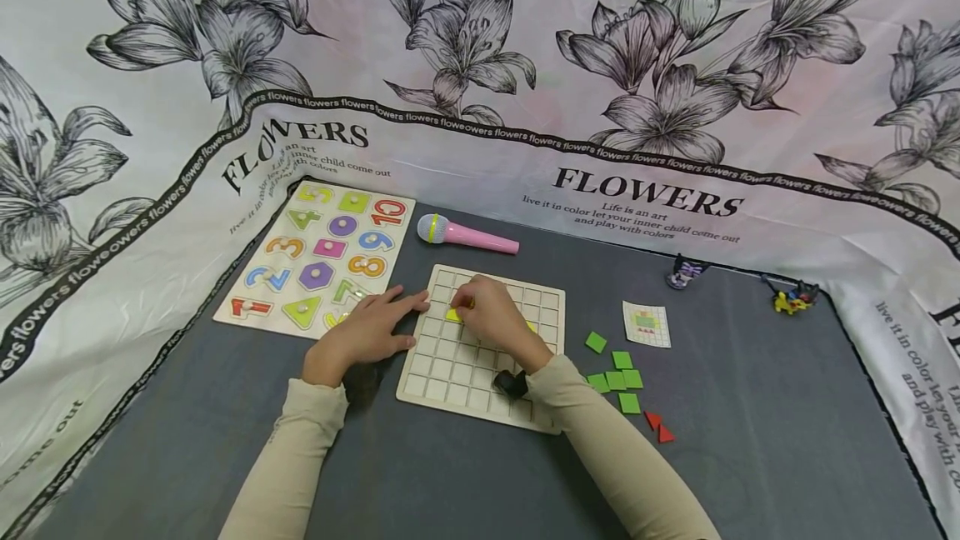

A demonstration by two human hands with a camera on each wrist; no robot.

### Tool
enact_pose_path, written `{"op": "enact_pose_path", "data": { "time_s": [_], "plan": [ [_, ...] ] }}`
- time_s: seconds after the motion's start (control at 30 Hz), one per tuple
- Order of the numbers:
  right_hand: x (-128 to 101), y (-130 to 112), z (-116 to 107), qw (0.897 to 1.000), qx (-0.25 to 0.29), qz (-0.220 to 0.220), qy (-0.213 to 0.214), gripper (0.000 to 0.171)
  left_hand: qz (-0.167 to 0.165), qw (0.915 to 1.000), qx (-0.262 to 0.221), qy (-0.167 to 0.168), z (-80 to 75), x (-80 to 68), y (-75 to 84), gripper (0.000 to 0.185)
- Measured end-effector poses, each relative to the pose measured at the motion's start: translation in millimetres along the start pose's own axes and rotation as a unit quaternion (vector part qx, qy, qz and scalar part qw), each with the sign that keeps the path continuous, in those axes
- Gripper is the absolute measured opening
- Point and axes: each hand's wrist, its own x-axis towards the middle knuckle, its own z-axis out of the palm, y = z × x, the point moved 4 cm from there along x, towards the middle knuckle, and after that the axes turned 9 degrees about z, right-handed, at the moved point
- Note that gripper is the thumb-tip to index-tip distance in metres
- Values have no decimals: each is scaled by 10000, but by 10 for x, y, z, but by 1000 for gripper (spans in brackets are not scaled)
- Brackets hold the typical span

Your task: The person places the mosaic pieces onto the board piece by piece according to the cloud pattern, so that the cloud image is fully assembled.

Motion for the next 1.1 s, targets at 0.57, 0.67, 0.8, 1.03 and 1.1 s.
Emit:
{"op": "enact_pose_path", "data": {
  "time_s": [0.57,0.67,0.8,1.03,1.1],
  "plan": [
    [-266,169,-277,9874,1491,522,52,19,-69,9999,60,-106,-11,11,38,71],
    [-327,210,-324,9824,1768,597,18,24,-119,9998,60,-124,-9,22,35,71],
    [-418,265,-388,9762,2075,632,-31,28,-118,9998,92,-126,2,32,25,71],
    [-626,359,-489,9692,2369,673,20,31,-81,9998,83,-149,6,27,17,73],
    [-680,371,-509,9680,2426,646,20,31,-81,9998,79,-154,6,27,17,73]
  ]
}}
